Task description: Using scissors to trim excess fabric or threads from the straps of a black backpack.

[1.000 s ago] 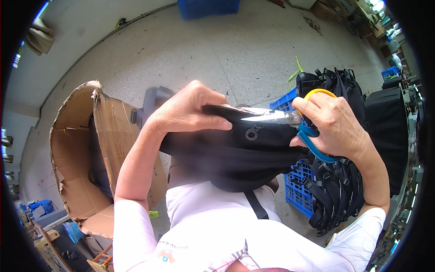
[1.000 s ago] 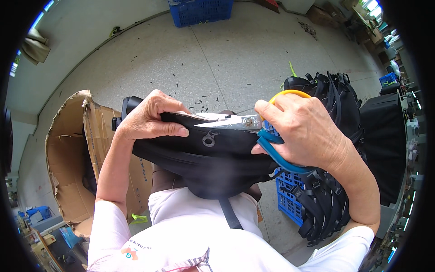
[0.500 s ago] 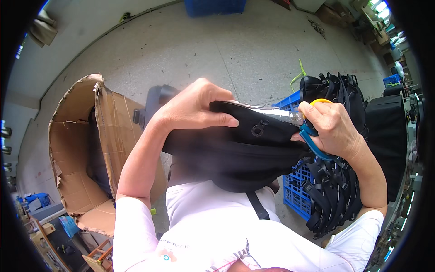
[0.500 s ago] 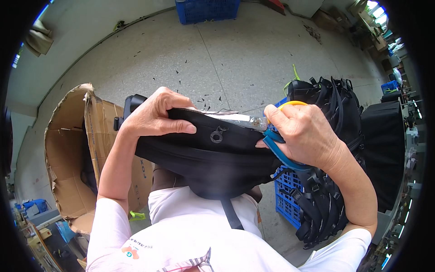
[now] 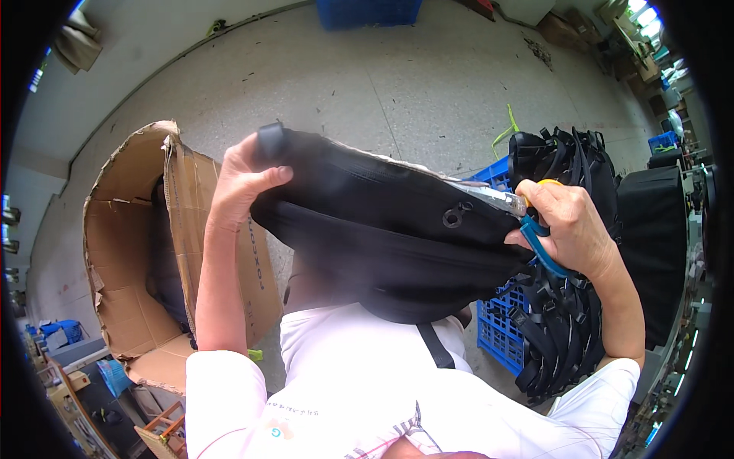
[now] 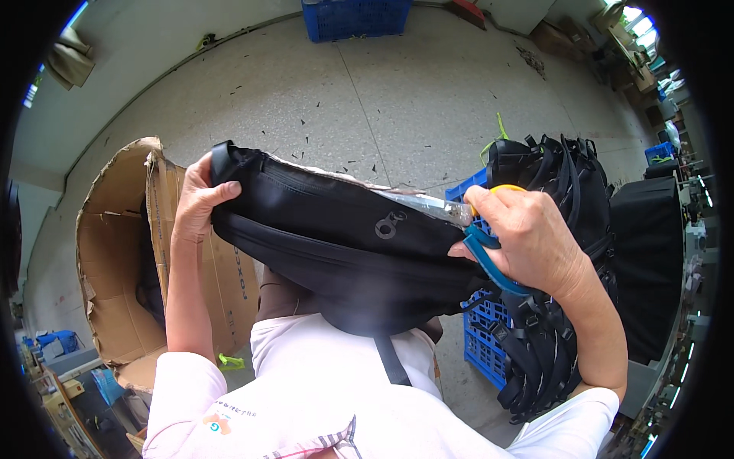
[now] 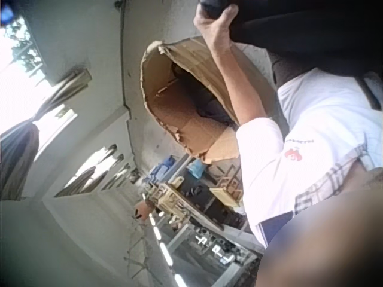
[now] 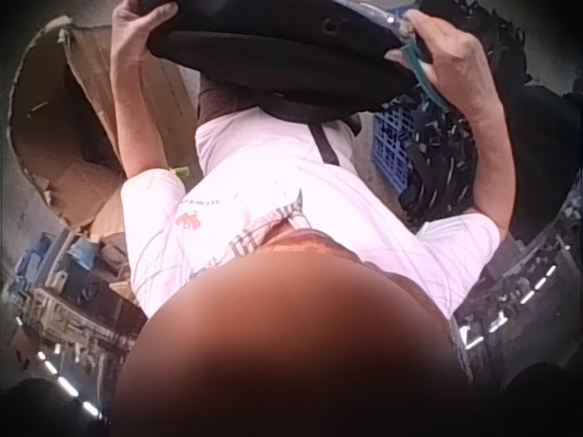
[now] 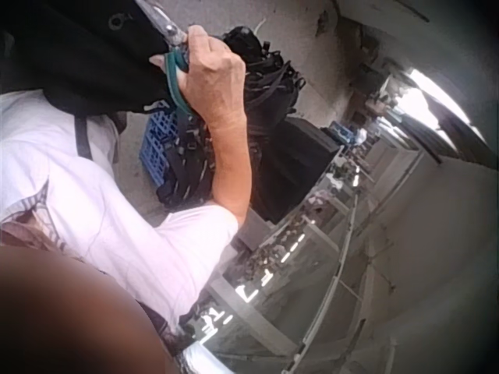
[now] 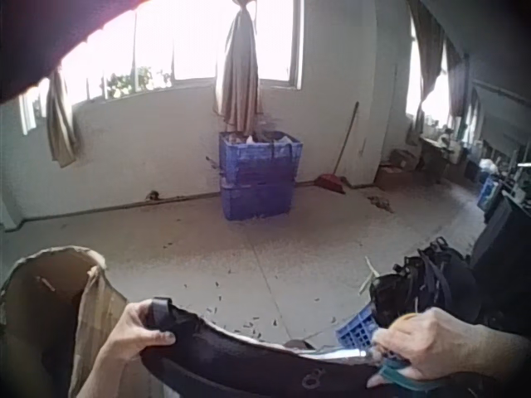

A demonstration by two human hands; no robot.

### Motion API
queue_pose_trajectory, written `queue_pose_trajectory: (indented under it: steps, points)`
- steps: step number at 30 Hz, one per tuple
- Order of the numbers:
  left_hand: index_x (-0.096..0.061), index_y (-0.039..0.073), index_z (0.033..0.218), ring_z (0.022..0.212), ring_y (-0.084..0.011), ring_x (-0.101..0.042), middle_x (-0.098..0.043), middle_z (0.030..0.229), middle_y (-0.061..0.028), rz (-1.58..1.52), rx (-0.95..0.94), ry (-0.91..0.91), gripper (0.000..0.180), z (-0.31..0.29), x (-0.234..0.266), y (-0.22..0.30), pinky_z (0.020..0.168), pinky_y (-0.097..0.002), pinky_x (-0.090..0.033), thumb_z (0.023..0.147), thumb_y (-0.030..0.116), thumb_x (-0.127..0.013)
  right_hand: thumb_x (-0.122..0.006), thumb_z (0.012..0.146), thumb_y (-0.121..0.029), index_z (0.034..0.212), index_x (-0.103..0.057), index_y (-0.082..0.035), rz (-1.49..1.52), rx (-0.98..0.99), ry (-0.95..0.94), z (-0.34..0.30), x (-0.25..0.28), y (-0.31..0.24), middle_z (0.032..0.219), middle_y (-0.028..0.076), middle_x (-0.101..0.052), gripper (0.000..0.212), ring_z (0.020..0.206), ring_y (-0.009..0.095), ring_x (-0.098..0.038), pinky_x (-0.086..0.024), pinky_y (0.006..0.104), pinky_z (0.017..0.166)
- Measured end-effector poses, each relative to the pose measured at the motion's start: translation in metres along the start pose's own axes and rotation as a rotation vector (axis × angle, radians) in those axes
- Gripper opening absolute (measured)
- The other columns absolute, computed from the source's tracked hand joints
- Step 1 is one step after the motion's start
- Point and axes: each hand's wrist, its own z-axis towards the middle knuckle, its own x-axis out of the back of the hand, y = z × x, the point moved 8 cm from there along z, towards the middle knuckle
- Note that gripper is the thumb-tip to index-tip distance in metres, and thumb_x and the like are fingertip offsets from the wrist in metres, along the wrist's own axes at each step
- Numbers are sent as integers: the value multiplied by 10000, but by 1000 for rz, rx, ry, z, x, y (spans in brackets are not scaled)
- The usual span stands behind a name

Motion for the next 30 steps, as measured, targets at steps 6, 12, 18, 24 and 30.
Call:
queue_pose_trajectory:
  steps: [6,12,18,24,30]
  points:
    - [-638,31,963,827,-121,-612,-654,896,-49,-133,-136,43,342,-8,13,2,793,-258,-489,638,-51,-710,-754,639,-392,935,-555,-12,14,25,17,14,5,-2,682,109,-571,521,638,243,-594,-489,327,591]
    - [-638,36,968,824,-128,-614,-657,908,-54,-179,-228,37,347,-14,17,1,796,-265,-490,641,-50,-714,-644,721,-536,968,-578,14,-35,-46,-99,22,-5,-6,752,143,-592,606,702,247,-605,-503,334,631]
    - [-641,38,957,829,-132,-613,-657,906,-59,-216,-252,73,335,-21,23,-3,793,-265,-488,643,-42,-726,-640,744,-497,909,-583,20,-19,40,0,20,-11,-9,668,122,-594,546,605,232,-609,-502,299,565]
    - [-642,43,949,823,-133,-612,-657,902,-58,-227,-267,56,341,-24,23,-2,781,-257,-486,632,-52,-726,-673,716,-476,897,-578,9,6,-8,-45,22,-11,-6,668,115,-596,526,604,233,-611,-498,295,563]
    - [-642,46,935,793,-122,-605,-654,871,-46,-222,-311,42,347,-25,20,5,755,-248,-489,615,-53,-733,-701,693,-481,933,-579,1,14,49,-22,40,-1,-21,738,134,-606,553,661,236,-613,-501,320,610]
